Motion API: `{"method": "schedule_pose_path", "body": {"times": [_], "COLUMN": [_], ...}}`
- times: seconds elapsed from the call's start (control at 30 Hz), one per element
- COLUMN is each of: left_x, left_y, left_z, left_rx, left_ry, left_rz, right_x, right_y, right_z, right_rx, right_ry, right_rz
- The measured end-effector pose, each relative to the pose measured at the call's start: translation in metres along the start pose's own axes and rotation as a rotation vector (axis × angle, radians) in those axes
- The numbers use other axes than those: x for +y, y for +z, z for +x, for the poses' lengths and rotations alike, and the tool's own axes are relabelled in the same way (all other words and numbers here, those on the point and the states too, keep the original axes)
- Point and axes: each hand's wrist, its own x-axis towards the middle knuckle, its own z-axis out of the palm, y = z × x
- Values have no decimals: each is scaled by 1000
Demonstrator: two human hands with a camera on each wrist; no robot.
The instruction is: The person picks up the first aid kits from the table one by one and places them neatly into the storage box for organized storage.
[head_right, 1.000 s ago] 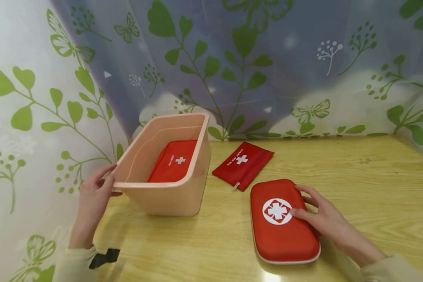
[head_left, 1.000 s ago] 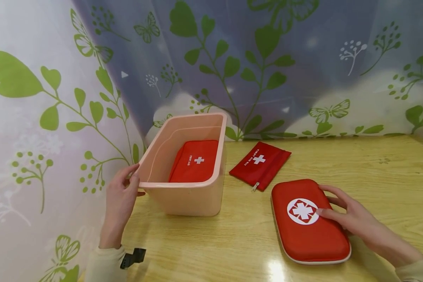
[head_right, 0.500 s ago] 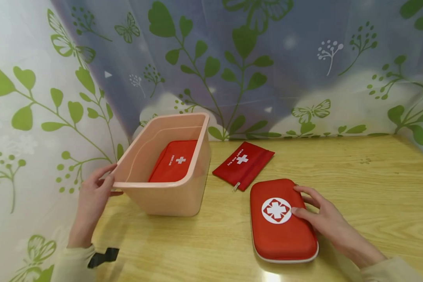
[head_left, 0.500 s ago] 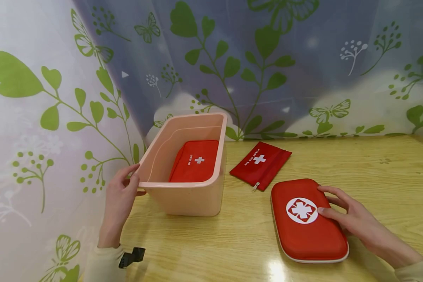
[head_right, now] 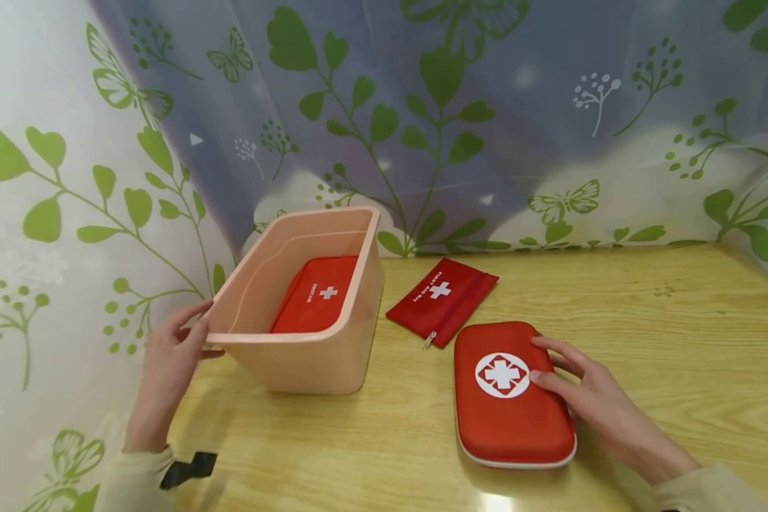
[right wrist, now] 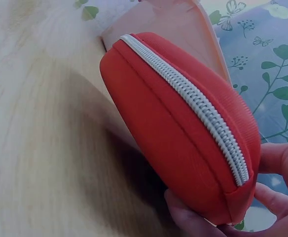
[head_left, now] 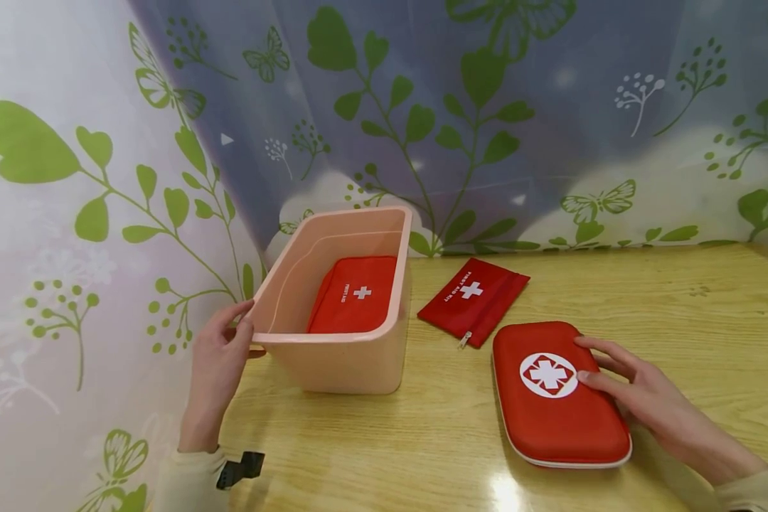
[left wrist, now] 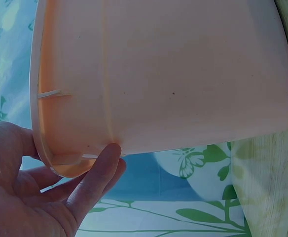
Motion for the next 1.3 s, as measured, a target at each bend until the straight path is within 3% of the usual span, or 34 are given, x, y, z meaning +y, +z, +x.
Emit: {"method": "schedule_pose_path", "body": {"times": [0.57, 0.9, 1.3], "left_x": [-2, -2, -3], "left_y": [-2, -2, -4], "left_z": [0, 1, 3], "left_rx": [-1, -11, -33], "left_ry": [-12, -19, -27], "left_rz": [-19, -25, -57], "right_x": [-22, -36, -45], "right_y": [-8, -9, -13], "right_z": [12, 16, 24], "right_rx": [-5, -5, 33], "right_ry": [6, -7, -12], "right_rz": [102, 104, 185]}}
